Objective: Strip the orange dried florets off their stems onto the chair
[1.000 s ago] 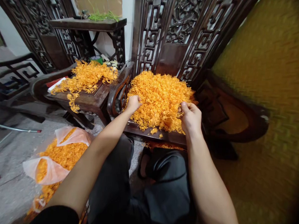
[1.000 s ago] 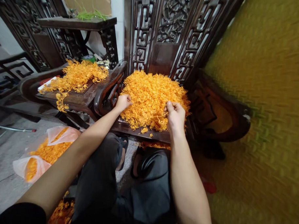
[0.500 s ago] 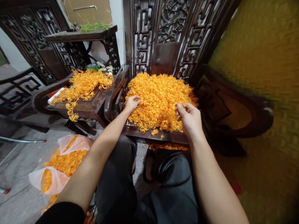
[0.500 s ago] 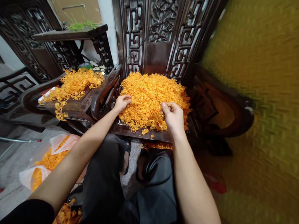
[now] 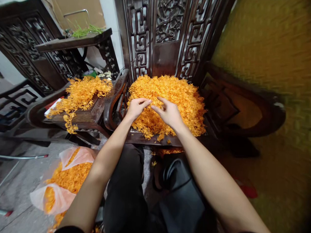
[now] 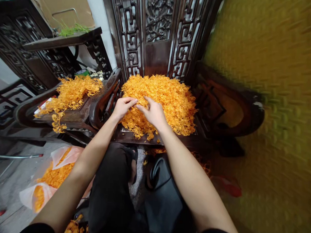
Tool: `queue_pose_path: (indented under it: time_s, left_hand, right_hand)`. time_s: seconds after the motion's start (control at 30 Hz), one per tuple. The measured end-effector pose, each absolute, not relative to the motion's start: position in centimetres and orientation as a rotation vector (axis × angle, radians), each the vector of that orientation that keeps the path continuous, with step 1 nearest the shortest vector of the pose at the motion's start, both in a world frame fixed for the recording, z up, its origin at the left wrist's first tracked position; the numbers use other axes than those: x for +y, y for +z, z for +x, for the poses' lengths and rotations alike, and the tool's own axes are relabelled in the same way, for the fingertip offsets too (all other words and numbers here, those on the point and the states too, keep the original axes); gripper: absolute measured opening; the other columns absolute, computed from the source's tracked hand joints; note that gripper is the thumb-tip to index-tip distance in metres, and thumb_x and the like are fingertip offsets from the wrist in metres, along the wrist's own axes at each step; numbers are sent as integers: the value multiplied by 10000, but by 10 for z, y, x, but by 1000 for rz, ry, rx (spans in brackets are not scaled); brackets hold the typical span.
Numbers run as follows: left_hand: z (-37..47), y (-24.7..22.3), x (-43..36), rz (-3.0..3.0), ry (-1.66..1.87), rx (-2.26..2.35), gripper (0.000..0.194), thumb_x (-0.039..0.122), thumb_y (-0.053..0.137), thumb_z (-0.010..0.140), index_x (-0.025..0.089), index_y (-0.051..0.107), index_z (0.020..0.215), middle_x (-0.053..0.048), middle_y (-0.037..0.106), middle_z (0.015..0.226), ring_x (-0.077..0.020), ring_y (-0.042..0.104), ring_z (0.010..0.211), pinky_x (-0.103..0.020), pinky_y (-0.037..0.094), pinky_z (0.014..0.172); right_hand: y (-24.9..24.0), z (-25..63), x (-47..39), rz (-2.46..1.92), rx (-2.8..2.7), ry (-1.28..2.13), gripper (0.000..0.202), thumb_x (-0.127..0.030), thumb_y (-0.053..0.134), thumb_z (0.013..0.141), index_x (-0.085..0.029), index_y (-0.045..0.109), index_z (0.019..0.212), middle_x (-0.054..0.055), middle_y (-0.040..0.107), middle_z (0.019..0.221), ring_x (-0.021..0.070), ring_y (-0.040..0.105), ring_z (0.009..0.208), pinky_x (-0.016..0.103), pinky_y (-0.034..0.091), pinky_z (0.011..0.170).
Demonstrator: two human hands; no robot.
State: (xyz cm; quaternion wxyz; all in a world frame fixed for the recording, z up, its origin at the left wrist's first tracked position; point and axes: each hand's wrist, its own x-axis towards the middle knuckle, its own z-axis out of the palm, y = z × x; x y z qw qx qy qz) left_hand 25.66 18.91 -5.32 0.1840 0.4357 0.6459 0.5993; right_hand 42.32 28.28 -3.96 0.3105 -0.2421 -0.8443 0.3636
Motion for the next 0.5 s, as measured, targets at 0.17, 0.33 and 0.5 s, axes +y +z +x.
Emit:
queue_pose_path:
  time_s: [0.17,0.33,0.5]
  left_hand:
    - [249,-49,195,756,1867,2042,265,384,755,804,144,701,705,28,541,544,-82,451,509,-211,334,487]
    - [255,-50,203,552,1957,1931,159,276,696,853,137,694,774,11,581,622,-91,501,542,-209,339,472]
    - [272,-47,202,826,1844,1921,227,311,713,857,132,685,720,12,572,610,-95,513,571,-219,398,543]
  right_hand:
    - [-33,417,279,-735,-2409,663,307,-369,550,977,-183,704,787,37,595,633,171,473,596,312,311,624]
    - [-39,413,274,-759,-2328,803,374,-481,572,964,-175,703,795,44,603,633,186,509,629,302,323,622]
    - [-44,390,275,-697,-2411,834,470,-595,574,951,-175,651,755,19,559,623,155,428,599,304,295,606]
